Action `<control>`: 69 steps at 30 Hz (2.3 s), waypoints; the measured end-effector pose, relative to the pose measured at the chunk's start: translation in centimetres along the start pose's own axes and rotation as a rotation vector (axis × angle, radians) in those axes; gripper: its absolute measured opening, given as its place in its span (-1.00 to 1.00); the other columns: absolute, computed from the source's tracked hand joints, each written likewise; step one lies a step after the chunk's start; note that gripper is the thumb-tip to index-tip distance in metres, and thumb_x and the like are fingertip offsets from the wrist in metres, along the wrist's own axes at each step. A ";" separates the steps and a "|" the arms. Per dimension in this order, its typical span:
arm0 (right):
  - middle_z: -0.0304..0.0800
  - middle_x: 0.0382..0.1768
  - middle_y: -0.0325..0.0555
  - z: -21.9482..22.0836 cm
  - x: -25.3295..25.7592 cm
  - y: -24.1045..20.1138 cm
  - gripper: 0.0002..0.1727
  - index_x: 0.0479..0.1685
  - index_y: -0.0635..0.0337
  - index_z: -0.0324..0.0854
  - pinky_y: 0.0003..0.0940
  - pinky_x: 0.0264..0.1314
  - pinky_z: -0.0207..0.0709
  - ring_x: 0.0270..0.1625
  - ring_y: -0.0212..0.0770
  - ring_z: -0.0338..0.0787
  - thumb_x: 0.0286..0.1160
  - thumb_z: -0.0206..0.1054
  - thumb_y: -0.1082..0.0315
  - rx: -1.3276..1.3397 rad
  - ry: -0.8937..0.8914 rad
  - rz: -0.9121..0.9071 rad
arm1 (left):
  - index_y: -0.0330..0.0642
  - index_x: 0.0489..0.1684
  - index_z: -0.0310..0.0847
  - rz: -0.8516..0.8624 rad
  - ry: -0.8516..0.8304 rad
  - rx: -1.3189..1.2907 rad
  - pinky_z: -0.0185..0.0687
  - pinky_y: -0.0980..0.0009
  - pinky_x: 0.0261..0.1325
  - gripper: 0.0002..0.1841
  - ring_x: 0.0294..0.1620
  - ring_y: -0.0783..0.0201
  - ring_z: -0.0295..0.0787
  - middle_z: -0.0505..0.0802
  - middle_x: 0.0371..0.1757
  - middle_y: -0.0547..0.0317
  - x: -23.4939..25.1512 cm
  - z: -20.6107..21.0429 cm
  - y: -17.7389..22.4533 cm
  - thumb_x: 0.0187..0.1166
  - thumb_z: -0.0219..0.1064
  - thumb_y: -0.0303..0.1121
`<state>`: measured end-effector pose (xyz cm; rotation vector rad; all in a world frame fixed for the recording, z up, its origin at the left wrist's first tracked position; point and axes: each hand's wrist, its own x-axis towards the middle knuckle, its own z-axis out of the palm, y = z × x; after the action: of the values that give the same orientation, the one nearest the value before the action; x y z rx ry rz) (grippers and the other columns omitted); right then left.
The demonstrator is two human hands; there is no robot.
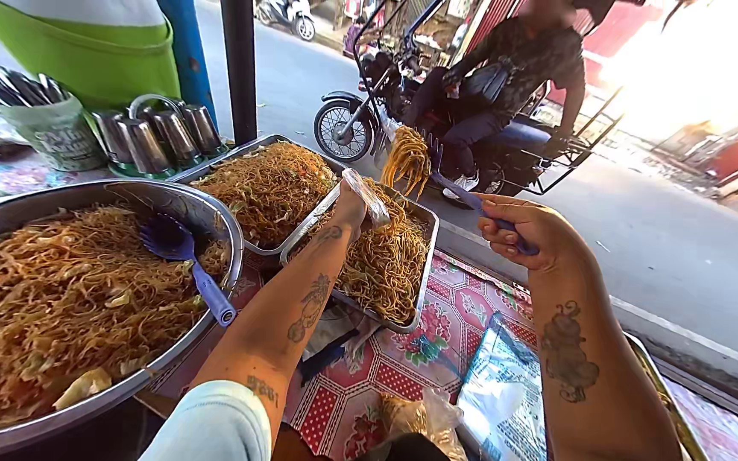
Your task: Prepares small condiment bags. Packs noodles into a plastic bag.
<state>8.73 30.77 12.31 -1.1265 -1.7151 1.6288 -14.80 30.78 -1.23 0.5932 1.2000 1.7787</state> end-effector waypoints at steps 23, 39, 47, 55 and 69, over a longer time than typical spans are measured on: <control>0.80 0.01 0.33 -0.2 3.3 4.5 -0.48 0.70 0.16 0.43 0.21 0.11 0.61 -0.05 0.22 0.80 0.77 0.19 0.33 -1.124 0.294 -0.032 | 0.14 0.75 0.03 -0.064 -0.069 -0.182 0.65 0.16 -0.08 -0.52 -0.04 0.13 0.65 0.63 0.21 -0.05 -1.2 1.1 0.8 0.92 -0.24 0.00; 0.86 -0.32 0.15 9.5 6.5 9.9 -0.64 -0.04 0.32 0.75 0.29 -0.18 0.65 -0.25 0.21 0.87 0.60 0.37 0.12 -1.015 0.581 -0.502 | 0.11 0.86 -0.34 0.262 0.029 -0.386 0.64 0.17 0.34 -0.36 0.35 0.22 0.66 0.50 0.59 -0.09 -2.1 4.1 -1.5 0.88 -0.03 -0.32; 0.85 -0.06 0.27 7.1 6.8 5.5 -0.69 0.05 0.35 0.75 0.32 0.15 0.60 0.06 0.26 0.83 0.64 0.22 0.31 -0.897 0.599 -0.298 | 0.01 0.83 -0.09 0.366 -0.009 -0.184 0.77 0.07 0.12 -0.34 0.04 0.14 0.81 0.75 0.18 -0.12 -1.1 0.9 -1.7 0.79 0.17 -0.28; 0.79 -0.16 -0.01 4.9 11.0 2.3 -0.72 0.23 0.26 0.59 -0.28 -0.29 0.72 -0.36 -0.23 0.78 0.59 0.29 0.46 -0.396 0.373 -0.249 | -0.09 0.81 0.08 0.444 -0.082 0.583 0.70 -0.10 0.14 -0.17 0.01 -0.03 0.84 0.85 -0.03 -0.15 -2.3 -1.3 -0.5 0.58 0.49 -0.13; 0.73 -0.27 -0.02 5.0 6.7 -0.5 -0.81 0.08 0.27 0.72 -0.27 -0.38 0.67 -0.50 -0.27 0.65 0.62 0.30 0.46 -0.672 0.211 -0.289 | -0.14 0.85 -0.01 0.366 -0.105 0.941 0.63 -0.21 0.22 -0.10 0.08 -0.22 0.80 0.83 -0.03 -0.28 -6.7 -2.5 2.8 0.60 0.46 -0.04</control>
<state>0.97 33.63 10.94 -1.2039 -2.2186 0.7374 -14.52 23.42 0.81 1.4961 1.9286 1.3417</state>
